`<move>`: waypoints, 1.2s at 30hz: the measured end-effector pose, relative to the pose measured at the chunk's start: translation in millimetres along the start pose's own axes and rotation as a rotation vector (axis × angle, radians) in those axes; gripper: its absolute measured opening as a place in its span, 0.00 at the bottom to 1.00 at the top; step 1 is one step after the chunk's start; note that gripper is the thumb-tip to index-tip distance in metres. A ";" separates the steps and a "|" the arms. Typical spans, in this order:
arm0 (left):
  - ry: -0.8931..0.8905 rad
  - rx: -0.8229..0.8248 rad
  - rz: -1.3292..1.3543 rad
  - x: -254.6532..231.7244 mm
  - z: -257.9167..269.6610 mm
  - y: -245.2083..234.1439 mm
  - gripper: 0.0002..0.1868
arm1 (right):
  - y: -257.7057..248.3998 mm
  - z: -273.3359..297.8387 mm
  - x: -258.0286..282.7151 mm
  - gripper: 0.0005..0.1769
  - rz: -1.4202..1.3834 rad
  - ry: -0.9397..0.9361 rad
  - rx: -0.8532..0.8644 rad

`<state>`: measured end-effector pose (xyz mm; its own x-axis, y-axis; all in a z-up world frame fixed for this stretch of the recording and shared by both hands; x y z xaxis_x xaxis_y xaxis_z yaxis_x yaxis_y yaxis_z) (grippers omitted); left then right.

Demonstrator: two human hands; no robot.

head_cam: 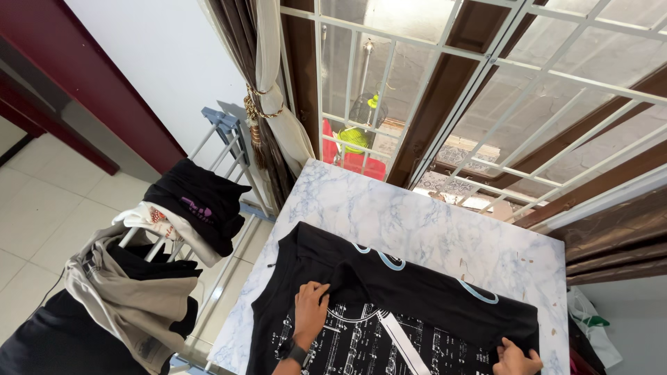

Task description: The person folds a black t-shirt and a second black graphic t-shirt on a table, then places the folded first shirt inside an open suitcase on the floor.

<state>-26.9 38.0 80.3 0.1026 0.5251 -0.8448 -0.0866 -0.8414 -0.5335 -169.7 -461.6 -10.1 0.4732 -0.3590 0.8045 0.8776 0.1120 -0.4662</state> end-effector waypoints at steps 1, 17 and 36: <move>0.013 0.024 0.046 -0.3 6.1 -4.9 0.09 | -1.2 -12.2 -7.6 0.45 0.002 -0.014 -0.007; -0.590 -0.184 -0.143 73.2 -9.4 -24.8 0.21 | -9.5 -45.1 -48.8 0.35 -0.076 -0.066 0.132; -0.566 -0.160 0.379 58.6 20.0 -75.2 0.23 | -57.9 -93.8 -66.7 0.29 0.015 0.066 0.327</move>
<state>-34.2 134.6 70.1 -0.4414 0.1410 -0.8862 0.1372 -0.9654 -0.2219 -259.4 -531.0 -71.3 0.4893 -0.4133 0.7679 0.8541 0.4052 -0.3261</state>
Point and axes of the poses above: each hand's wrist, its own z-axis away from the middle knuckle, its own y-axis out of the palm, x = y × z, the point moved 2 cm from there along -z, towards the middle knuckle, and after that the axes turned 14 degrees about z, right-handed, at the moved point
